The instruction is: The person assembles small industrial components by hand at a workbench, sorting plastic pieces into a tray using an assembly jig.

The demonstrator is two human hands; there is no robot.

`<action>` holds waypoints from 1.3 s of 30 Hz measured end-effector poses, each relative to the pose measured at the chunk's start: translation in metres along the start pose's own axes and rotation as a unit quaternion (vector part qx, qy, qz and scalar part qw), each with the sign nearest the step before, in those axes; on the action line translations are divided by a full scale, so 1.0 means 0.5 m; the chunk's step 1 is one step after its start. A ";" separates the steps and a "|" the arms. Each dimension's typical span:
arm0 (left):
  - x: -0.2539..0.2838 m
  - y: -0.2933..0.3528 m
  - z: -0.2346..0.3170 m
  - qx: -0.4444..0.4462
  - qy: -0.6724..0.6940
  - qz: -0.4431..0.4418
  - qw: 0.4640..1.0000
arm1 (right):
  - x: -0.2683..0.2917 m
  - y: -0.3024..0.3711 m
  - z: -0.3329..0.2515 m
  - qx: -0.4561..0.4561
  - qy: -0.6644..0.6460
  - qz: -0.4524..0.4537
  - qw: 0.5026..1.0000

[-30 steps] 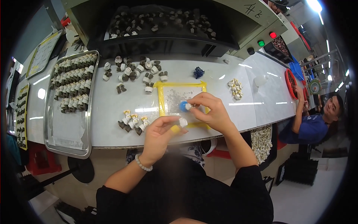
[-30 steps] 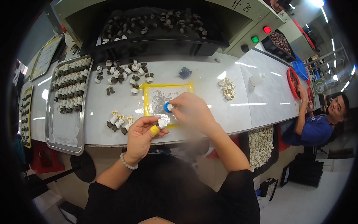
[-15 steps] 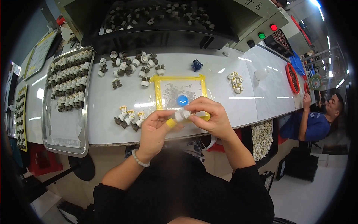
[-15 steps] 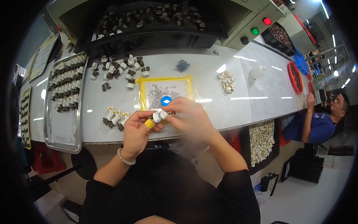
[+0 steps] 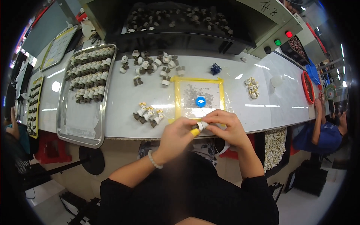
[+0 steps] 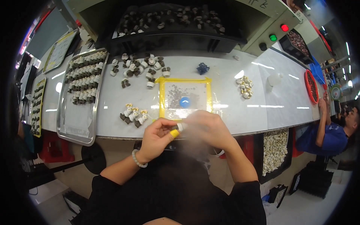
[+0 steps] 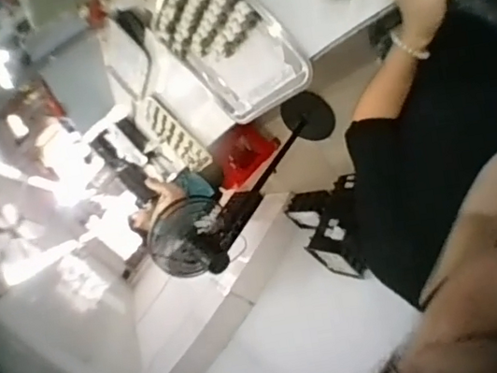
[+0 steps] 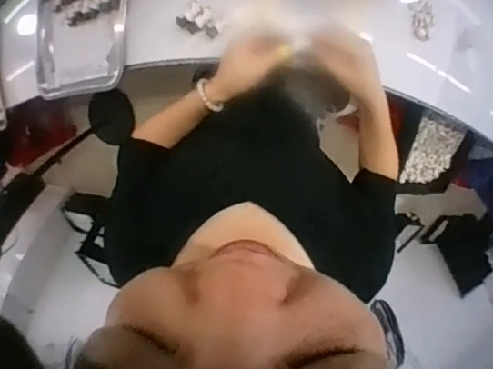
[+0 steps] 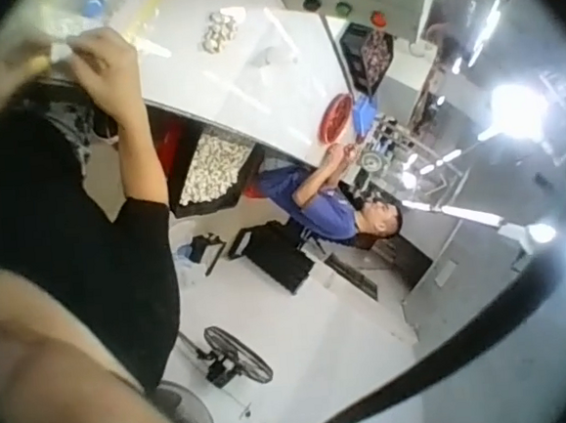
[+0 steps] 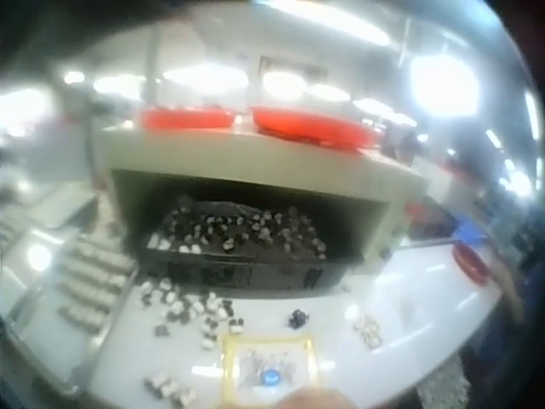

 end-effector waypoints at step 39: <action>0.164 0.035 0.192 -0.187 -0.516 0.059 0.834 | -0.158 -0.097 -0.095 0.205 0.168 -0.026 0.964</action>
Point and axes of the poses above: each hand's wrist, its own y-axis away from the middle knuckle, its own x-axis out of the back of the hand, z = x × y, the point moved 9 cm from there along -y, towards the middle knuckle, and after that the axes turned 2 degrees about x, right-handed, at the moved point
